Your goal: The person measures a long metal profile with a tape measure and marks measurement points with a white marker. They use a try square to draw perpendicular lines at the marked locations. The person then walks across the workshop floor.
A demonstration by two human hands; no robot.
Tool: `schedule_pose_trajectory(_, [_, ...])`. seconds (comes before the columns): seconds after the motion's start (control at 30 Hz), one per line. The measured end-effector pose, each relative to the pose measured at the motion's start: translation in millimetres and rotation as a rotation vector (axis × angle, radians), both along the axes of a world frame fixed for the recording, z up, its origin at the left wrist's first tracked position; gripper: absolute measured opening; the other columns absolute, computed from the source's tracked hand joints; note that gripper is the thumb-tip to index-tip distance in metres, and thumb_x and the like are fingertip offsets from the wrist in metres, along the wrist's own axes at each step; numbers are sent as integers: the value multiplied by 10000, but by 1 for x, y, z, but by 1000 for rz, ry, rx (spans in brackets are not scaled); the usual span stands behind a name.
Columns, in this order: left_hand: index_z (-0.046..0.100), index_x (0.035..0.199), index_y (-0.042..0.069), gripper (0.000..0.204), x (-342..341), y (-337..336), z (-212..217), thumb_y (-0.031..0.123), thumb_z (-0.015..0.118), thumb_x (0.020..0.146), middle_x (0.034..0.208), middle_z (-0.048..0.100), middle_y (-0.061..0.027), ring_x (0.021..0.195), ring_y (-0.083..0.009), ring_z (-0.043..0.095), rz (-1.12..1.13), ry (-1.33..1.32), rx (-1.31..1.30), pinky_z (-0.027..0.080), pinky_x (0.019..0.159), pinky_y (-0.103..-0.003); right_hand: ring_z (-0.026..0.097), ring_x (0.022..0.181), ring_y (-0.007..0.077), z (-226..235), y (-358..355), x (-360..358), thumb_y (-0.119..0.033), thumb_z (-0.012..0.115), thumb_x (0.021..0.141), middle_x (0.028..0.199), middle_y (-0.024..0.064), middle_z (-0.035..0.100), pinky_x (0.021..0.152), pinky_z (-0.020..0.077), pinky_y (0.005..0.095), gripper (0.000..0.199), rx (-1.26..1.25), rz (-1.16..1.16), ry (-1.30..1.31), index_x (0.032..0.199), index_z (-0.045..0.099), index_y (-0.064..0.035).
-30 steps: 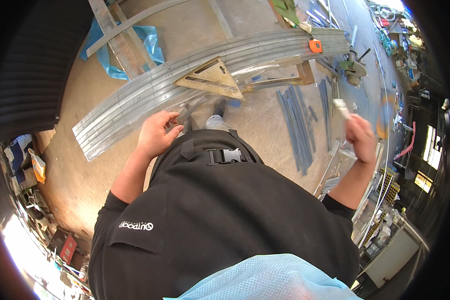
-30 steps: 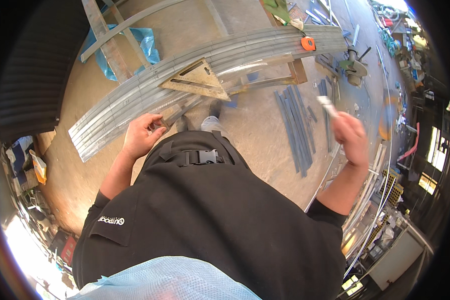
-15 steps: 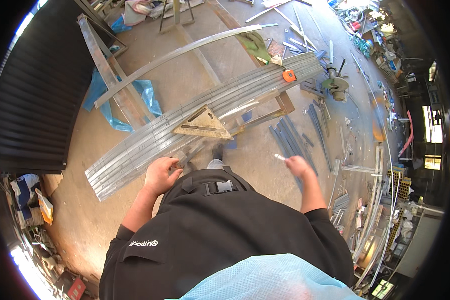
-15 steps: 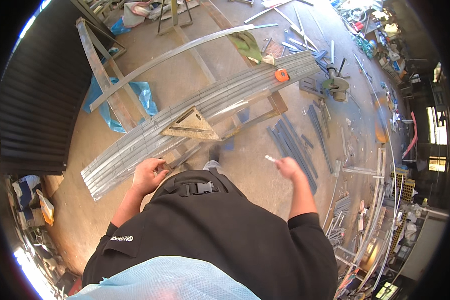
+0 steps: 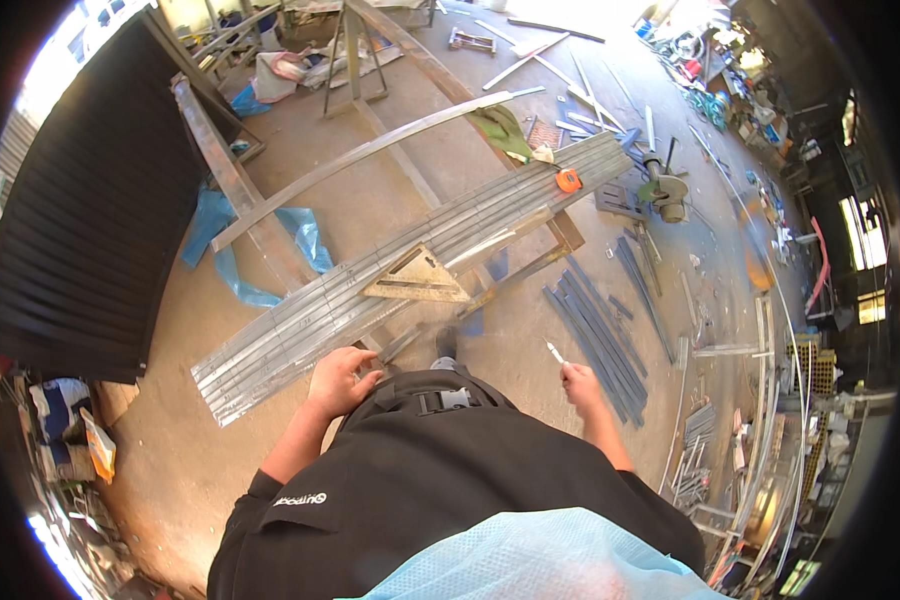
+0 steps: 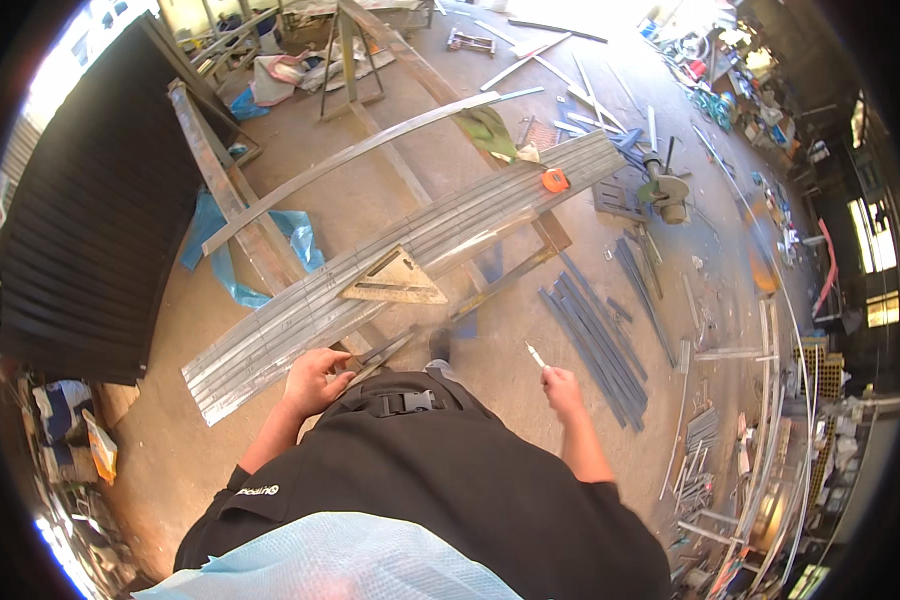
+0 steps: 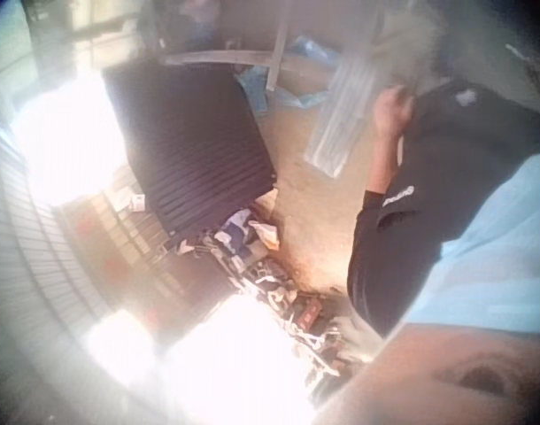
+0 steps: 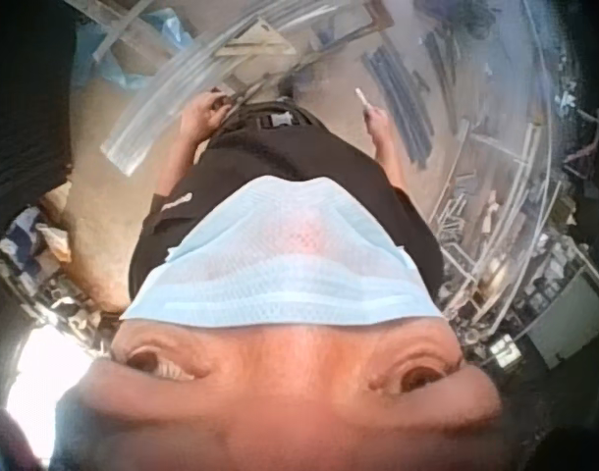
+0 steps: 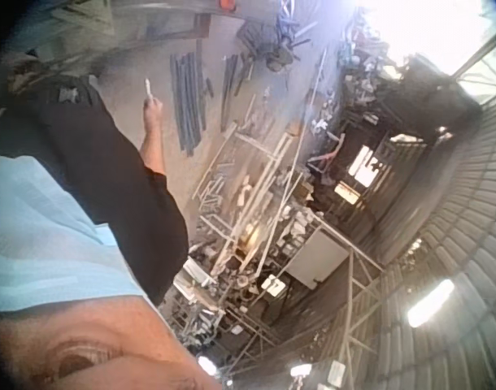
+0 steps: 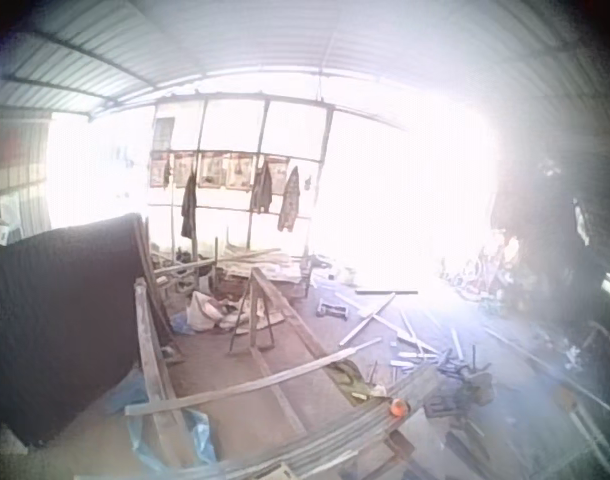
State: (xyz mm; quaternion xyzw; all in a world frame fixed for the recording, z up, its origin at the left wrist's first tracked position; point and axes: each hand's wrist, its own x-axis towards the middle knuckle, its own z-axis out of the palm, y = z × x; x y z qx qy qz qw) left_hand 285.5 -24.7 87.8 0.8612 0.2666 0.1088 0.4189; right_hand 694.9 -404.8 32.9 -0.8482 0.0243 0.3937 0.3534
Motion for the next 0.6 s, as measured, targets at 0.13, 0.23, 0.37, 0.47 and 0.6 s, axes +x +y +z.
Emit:
schedule_pose_trajectory(0.13, [785, 1225, 57, 372, 10, -3, 3, 270, 846, 925, 1026, 786, -125, 904, -334, 753, 7, 41, -121, 602, 843, -439, 390, 554, 63, 12, 40, -48, -334, 590, 1153, 670, -66, 481, 492, 288, 272, 361, 508, 38, 286, 867, 630, -116])
schedule_pose_trajectory(0.23, [782, 1250, 47, 396, 42, -11, 13, 287, 847, 942, 1005, 788, -136, 867, -311, 757, -104, -69, -159, 604, 824, -417, 353, 557, 53, 56, 102, -63, -344, 563, 1175, 689, -72, 461, 499, 270, 259, 358, 557, 226, 303, 903, 601, -114])
schedule_pose_trajectory(0.37, [774, 1303, 19, 376, 94, -31, 36, 286, 798, 1040, 970, 785, -75, 862, -150, 703, -103, -232, -600, 583, 834, -336, 363, 604, 44, 103, 165, -85, -316, 567, 1182, 731, -77, 467, 538, 291, 254, 346, 726, 471, 416, 923, 605, -89])
schedule_pose_trajectory(0.47, [766, 1329, 0, 336, 122, -41, 46, 256, 705, 1120, 1049, 794, -46, 925, -115, 683, -73, -451, -891, 571, 852, -321, 387, 650, 41, 122, 187, -100, -326, 573, 1185, 762, -79, 491, 569, 324, 247, 352, 757, 586, 405, 936, 622, -82])
schedule_pose_trajectory(0.6, [750, 1308, -12, 327, 140, -51, 48, 245, 594, 1181, 1111, 796, -67, 932, -116, 695, 14, -532, -949, 564, 816, -309, 435, 670, 38, 135, 187, -91, -356, 581, 1180, 834, -48, 537, 559, 350, 234, 310, 663, 645, 334, 1100, 639, -63])
